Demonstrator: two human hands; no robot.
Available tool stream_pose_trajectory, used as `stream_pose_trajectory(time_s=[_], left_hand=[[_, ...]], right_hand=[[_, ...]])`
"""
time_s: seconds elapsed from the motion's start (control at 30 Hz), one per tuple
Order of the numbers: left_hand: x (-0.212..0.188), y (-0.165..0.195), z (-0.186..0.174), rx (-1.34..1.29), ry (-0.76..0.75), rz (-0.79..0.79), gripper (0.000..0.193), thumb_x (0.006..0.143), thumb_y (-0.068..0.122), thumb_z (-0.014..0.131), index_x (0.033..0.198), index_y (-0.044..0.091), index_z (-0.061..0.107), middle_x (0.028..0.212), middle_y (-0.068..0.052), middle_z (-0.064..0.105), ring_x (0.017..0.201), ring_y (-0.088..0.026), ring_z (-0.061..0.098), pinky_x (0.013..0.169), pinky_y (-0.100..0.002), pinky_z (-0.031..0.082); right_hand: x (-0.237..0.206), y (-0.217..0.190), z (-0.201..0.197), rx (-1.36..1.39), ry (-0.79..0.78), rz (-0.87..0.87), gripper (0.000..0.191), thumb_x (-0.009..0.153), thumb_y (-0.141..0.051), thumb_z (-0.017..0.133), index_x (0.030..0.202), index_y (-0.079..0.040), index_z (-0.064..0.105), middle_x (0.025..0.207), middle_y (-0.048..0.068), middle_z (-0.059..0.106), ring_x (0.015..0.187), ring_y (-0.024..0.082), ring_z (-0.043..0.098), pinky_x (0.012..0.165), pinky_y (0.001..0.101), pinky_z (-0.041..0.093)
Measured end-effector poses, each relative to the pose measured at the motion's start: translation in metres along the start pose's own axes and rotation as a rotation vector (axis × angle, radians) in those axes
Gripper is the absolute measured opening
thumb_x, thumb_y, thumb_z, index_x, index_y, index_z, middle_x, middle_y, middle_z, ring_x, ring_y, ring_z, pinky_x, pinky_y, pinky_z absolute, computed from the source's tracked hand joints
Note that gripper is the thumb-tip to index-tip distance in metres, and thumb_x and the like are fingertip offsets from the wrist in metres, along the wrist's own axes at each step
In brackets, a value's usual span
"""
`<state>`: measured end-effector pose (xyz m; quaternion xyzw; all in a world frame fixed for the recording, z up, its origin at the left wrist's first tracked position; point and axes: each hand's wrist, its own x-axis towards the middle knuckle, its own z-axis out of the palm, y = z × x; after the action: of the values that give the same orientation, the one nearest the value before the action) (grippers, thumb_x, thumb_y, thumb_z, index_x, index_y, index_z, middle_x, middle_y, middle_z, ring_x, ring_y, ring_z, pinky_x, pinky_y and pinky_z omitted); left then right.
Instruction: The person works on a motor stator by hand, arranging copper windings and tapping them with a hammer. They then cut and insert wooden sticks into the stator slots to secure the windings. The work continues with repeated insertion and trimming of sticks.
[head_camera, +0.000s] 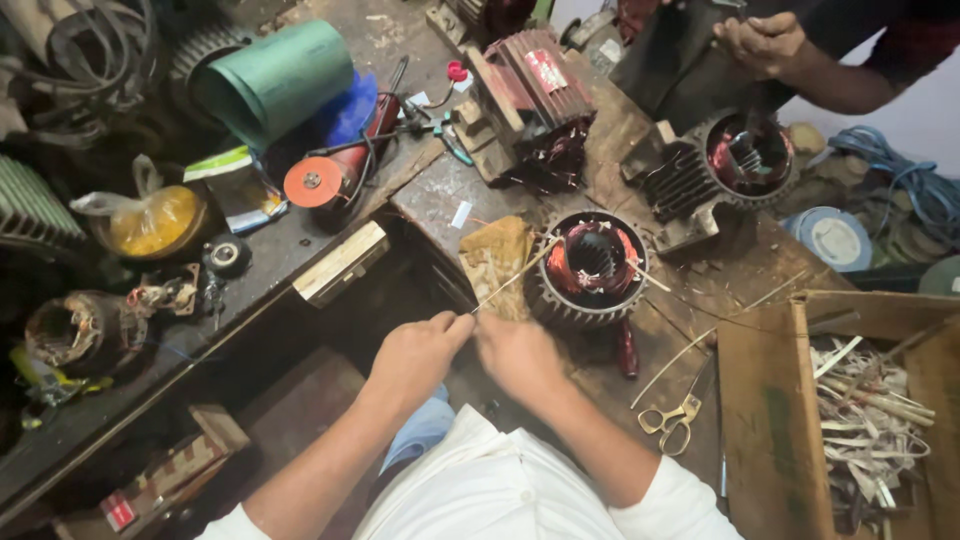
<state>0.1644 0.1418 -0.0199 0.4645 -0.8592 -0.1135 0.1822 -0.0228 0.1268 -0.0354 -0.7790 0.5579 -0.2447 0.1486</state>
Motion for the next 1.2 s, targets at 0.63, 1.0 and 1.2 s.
stream_pose_trajectory(time_s=[0.63, 1.0, 1.2], left_hand=[[0.069, 0.034, 0.013, 0.414, 0.016, 0.352, 0.027, 0.087, 0.023, 0.063, 0.107, 0.005, 0.061, 0.111, -0.019, 0.063, 0.116, -0.034, 0.058, 0.116, -0.049, 0.038], [0.039, 0.125, -0.137, -0.910, -0.240, 0.393, 0.023, 0.104, 0.024, 0.065, 0.117, 0.005, 0.064, 0.109, -0.011, 0.070, 0.106, -0.027, 0.067, 0.095, -0.041, 0.053], [0.019, 0.099, -0.074, -1.859, -1.192, 0.774, 0.036, 0.104, 0.034, 0.055, 0.125, 0.008, 0.065, 0.124, -0.013, 0.069, 0.115, -0.027, 0.067, 0.102, -0.040, 0.051]], right_hand=[[-0.075, 0.040, -0.095, 0.336, 0.073, 0.472, 0.024, 0.105, -0.023, 0.055, 0.098, -0.002, 0.065, 0.074, 0.008, 0.075, 0.063, 0.016, 0.073, 0.059, 0.0323, 0.056], [-0.143, 0.073, -0.112, 0.329, 0.183, 0.547, 0.029, 0.109, -0.025, 0.057, 0.100, 0.002, 0.064, 0.083, 0.008, 0.076, 0.071, 0.014, 0.076, 0.062, 0.0296, 0.058], [-0.153, 0.082, -0.135, 0.324, 0.258, 0.681, 0.025, 0.109, -0.022, 0.055, 0.105, 0.000, 0.065, 0.082, 0.008, 0.075, 0.071, 0.015, 0.074, 0.060, 0.0299, 0.058]])
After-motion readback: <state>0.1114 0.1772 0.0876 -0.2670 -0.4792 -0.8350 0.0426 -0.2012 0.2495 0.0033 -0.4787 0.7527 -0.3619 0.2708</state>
